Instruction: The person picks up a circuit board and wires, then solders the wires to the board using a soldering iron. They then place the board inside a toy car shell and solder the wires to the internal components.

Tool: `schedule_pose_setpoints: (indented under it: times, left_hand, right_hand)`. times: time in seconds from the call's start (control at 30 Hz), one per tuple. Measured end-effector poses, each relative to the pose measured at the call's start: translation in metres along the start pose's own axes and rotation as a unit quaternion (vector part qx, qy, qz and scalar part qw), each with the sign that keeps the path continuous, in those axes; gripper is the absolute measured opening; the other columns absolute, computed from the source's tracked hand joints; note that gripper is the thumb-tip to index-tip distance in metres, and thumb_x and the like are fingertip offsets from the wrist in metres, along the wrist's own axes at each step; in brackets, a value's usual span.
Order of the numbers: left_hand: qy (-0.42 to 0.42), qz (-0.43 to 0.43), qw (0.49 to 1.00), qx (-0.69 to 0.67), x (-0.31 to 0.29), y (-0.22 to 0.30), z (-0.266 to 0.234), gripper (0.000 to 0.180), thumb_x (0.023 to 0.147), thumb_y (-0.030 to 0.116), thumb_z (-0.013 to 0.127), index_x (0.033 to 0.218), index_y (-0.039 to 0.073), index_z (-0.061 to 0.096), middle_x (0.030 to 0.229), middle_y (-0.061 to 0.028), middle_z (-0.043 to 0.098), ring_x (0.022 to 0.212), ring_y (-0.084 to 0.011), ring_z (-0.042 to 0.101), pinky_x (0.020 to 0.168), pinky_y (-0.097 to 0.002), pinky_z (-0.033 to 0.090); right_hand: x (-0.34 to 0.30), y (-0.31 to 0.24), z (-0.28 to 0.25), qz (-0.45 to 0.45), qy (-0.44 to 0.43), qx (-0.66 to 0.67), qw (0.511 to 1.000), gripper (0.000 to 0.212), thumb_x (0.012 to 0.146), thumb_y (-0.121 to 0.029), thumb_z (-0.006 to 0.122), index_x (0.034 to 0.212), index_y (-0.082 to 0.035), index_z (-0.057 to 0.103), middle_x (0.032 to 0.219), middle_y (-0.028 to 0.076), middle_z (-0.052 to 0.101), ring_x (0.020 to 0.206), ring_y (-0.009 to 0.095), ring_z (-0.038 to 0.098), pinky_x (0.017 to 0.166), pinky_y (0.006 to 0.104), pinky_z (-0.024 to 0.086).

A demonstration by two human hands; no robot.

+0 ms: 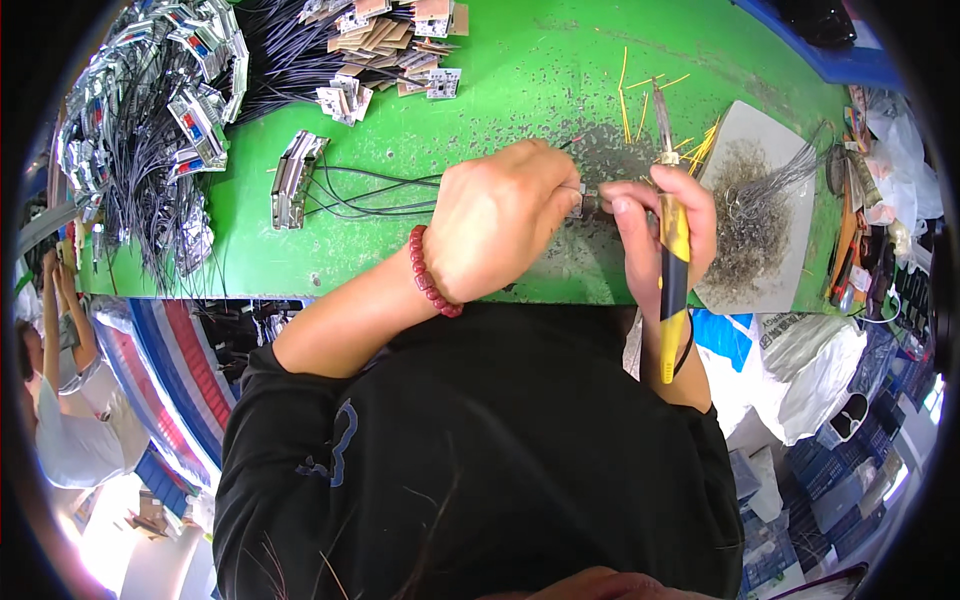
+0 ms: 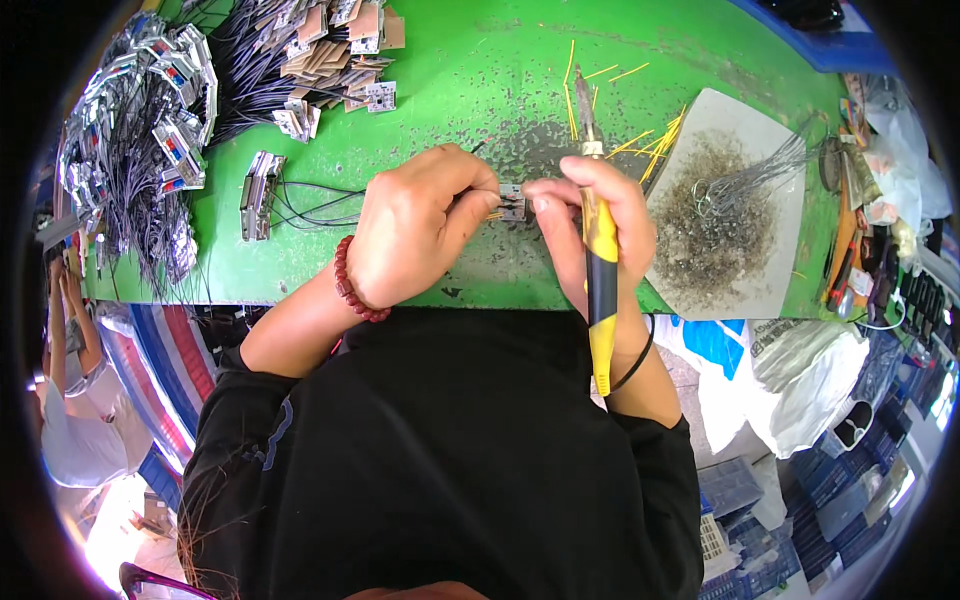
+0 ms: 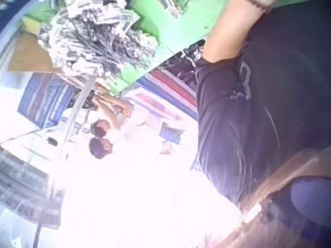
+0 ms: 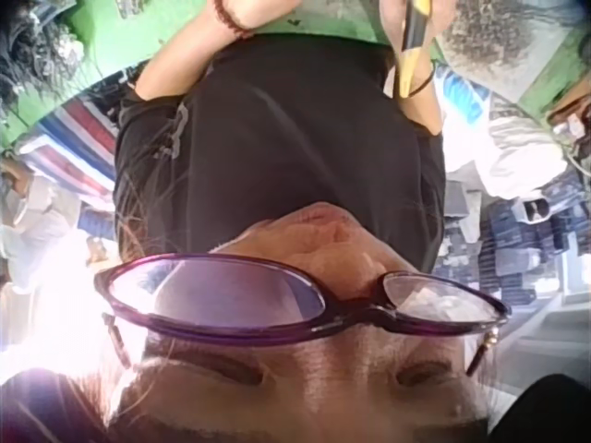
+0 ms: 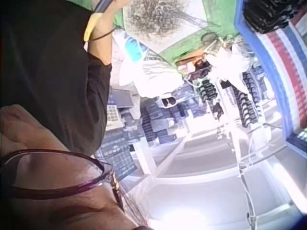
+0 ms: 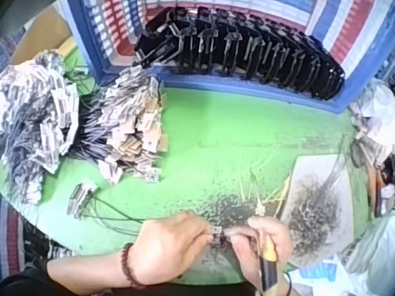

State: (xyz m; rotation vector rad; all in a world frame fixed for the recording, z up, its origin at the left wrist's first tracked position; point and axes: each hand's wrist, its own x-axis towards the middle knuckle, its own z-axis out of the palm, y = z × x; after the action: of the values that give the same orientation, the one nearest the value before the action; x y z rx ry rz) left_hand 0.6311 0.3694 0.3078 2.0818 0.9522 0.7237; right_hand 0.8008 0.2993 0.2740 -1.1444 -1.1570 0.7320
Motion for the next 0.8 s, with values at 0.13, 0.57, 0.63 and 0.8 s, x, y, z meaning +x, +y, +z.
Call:
schedule_pose_setpoints:
  times: [0.13,0.57,0.63,0.8]
  left_hand:
    - [0.006,-0.006,1.0,0.008,-0.002,0.0,0.001,0.005,0.082,0.005,0.067,0.084,0.003,0.063,0.078,-0.0121,0.063,0.072,-0.0306,0.063,0.063,-0.0376,0.05]
    - [0.013,0.043,0.997,-0.059,-0.008,-0.009,0.0,0.004,0.078,0.005,0.067,0.078,0.004,0.063,0.075,-0.0101,0.061,0.069,-0.03,0.061,0.059,-0.0389,0.05]
    - [0.024,0.052,0.996,-0.069,-0.009,-0.01,-0.001,0.006,0.077,0.004,0.068,0.078,0.004,0.062,0.075,-0.0095,0.061,0.069,-0.0293,0.061,0.059,-0.0379,0.05]
    - [0.016,0.033,0.998,-0.053,-0.013,-0.009,-0.002,0.009,0.076,0.004,0.069,0.08,0.006,0.06,0.077,-0.0086,0.062,0.072,-0.0288,0.062,0.06,-0.0372,0.051]
  right_hand:
    - [-0.003,0.002,-0.003,-0.021,-0.031,-0.028,0.999,0.037,0.084,0.01,0.066,0.117,0.0,0.053,0.097,0.015,0.067,0.086,0.021,0.071,0.071,0.0285,0.057]
    - [0.02,0.005,-0.009,-0.011,-0.105,-0.034,0.994,0.02,0.092,-0.005,0.061,0.113,-0.004,0.061,0.089,0.012,0.07,0.072,0.016,0.068,0.067,0.0288,0.055]
    - [0.036,0.002,-0.027,-0.049,-0.293,-0.159,0.942,0.031,0.081,-0.006,0.064,0.112,-0.01,0.062,0.094,0.009,0.07,0.074,0.021,0.068,0.064,0.0328,0.052]
    - [0.045,0.015,-0.027,-0.18,-0.373,-0.327,0.85,0.03,0.076,-0.017,0.064,0.107,-0.017,0.062,0.083,0.0,0.065,0.099,0.026,0.062,0.078,0.0366,0.047]
